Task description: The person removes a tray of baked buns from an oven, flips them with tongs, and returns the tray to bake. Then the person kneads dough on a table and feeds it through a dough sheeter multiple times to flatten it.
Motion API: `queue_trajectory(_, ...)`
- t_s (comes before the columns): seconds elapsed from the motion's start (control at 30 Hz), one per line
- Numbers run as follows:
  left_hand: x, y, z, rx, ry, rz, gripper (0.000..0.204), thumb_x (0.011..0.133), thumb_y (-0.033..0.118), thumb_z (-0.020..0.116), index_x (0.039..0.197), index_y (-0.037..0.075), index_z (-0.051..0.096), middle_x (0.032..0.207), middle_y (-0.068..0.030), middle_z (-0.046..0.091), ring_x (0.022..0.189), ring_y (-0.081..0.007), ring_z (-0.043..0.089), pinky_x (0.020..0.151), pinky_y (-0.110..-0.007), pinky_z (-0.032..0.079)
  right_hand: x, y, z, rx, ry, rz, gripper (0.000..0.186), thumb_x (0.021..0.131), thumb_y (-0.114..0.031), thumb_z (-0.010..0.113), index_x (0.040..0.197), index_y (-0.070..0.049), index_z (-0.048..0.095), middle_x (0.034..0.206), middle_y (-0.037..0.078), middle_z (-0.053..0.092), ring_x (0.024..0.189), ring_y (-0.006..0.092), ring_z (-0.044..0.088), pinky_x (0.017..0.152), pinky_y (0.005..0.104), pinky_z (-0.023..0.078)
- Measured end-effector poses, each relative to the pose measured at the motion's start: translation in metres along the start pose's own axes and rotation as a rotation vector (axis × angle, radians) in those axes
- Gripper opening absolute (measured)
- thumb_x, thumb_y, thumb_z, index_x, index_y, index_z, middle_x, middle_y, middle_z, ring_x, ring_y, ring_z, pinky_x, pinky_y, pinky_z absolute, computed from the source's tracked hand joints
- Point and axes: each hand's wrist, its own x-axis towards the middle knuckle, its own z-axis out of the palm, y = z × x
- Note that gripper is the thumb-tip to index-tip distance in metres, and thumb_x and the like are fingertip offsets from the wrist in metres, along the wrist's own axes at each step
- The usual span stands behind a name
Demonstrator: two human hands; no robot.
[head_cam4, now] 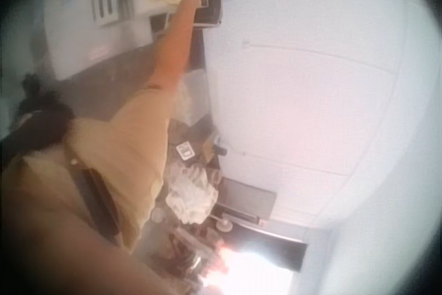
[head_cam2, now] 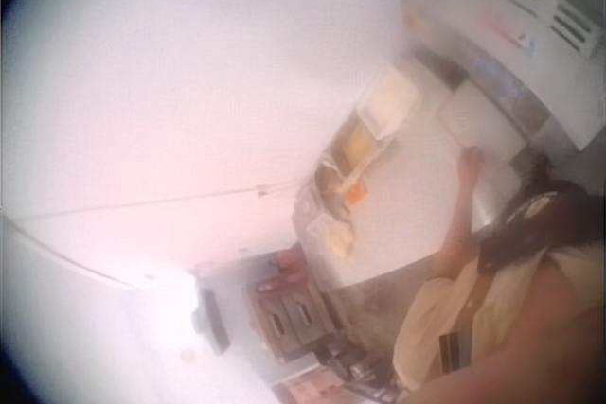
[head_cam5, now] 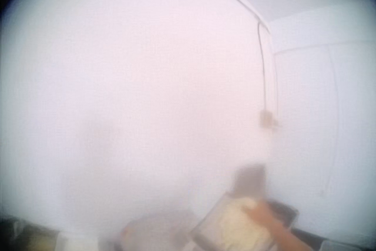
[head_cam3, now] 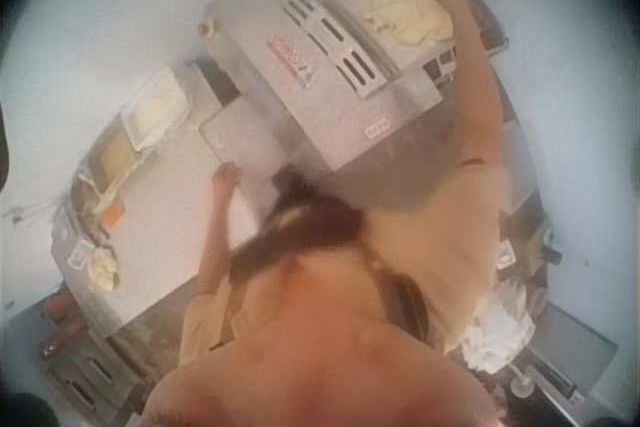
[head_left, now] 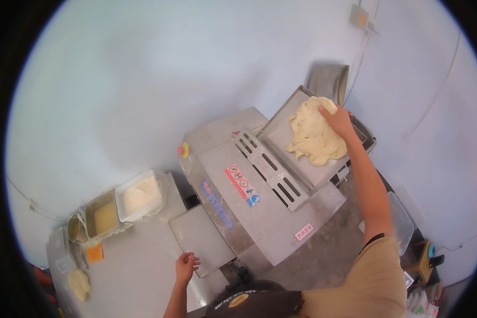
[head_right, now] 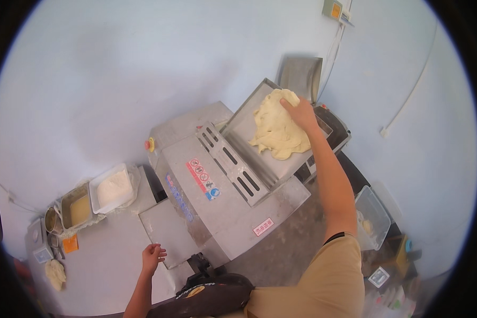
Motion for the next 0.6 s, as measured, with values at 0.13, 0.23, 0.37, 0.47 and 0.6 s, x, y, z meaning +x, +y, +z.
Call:
queue_trajectory(0.13, 0.020, -0.022, 0.013, 0.012, -0.014, -0.064, 0.037, 0.110, 0.026, 0.065, 0.135, -0.002, 0.063, 0.111, -0.0182, 0.079, 0.091, -0.0247, 0.079, 0.072, -0.036, 0.064, -0.014, 0.026, 0.022, -0.089, -0.004, -0.112, 0.079, 0.094, -0.062, 0.081, 0.141, 0.000, 0.067, 0.125, 0.025, 0.077, 0.115, 0.0376, 0.075, 0.099, 0.0465, 0.057)
queue_trajectory(0.23, 0.041, -0.027, 0.034, -0.018, -0.017, -0.137, 0.041, 0.109, 0.028, 0.067, 0.136, -0.003, 0.062, 0.110, -0.0185, 0.079, 0.090, -0.0251, 0.079, 0.073, -0.036, 0.064, -0.045, 0.014, 0.056, -0.279, 0.073, -0.203, 0.081, 0.095, -0.060, 0.080, 0.151, -0.004, 0.060, 0.129, 0.021, 0.074, 0.115, 0.0374, 0.073, 0.100, 0.0468, 0.057)
queue_trajectory(0.37, 0.073, -0.027, 0.065, -0.018, -0.050, -0.186, 0.045, 0.108, 0.032, 0.067, 0.137, -0.002, 0.062, 0.112, -0.0178, 0.078, 0.091, -0.0259, 0.079, 0.075, -0.038, 0.065, -0.085, -0.011, 0.049, -0.231, 0.110, -0.188, 0.070, 0.100, -0.048, 0.079, 0.153, -0.007, 0.059, 0.125, 0.015, 0.072, 0.106, 0.0317, 0.075, 0.095, 0.0442, 0.059)
queue_trajectory(0.47, 0.100, -0.029, 0.089, -0.042, -0.108, -0.210, 0.046, 0.109, 0.036, 0.065, 0.139, 0.001, 0.062, 0.113, -0.0166, 0.078, 0.095, -0.0263, 0.079, 0.079, -0.041, 0.065, -0.125, -0.007, 0.023, -0.214, 0.098, -0.141, 0.059, 0.102, -0.037, 0.078, 0.150, -0.007, 0.061, 0.126, 0.013, 0.071, 0.100, 0.0261, 0.075, 0.091, 0.0408, 0.060)
queue_trajectory(0.6, 0.138, -0.029, 0.113, -0.312, -0.170, -0.311, 0.045, 0.109, 0.035, 0.064, 0.139, 0.001, 0.063, 0.114, -0.0155, 0.078, 0.098, -0.0263, 0.078, 0.081, -0.042, 0.066, -0.194, 0.031, -0.009, -0.106, 0.227, -0.282, 0.040, 0.101, -0.015, 0.077, 0.138, -0.004, 0.069, 0.126, 0.013, 0.068, 0.094, 0.0222, 0.073, 0.086, 0.0349, 0.060)
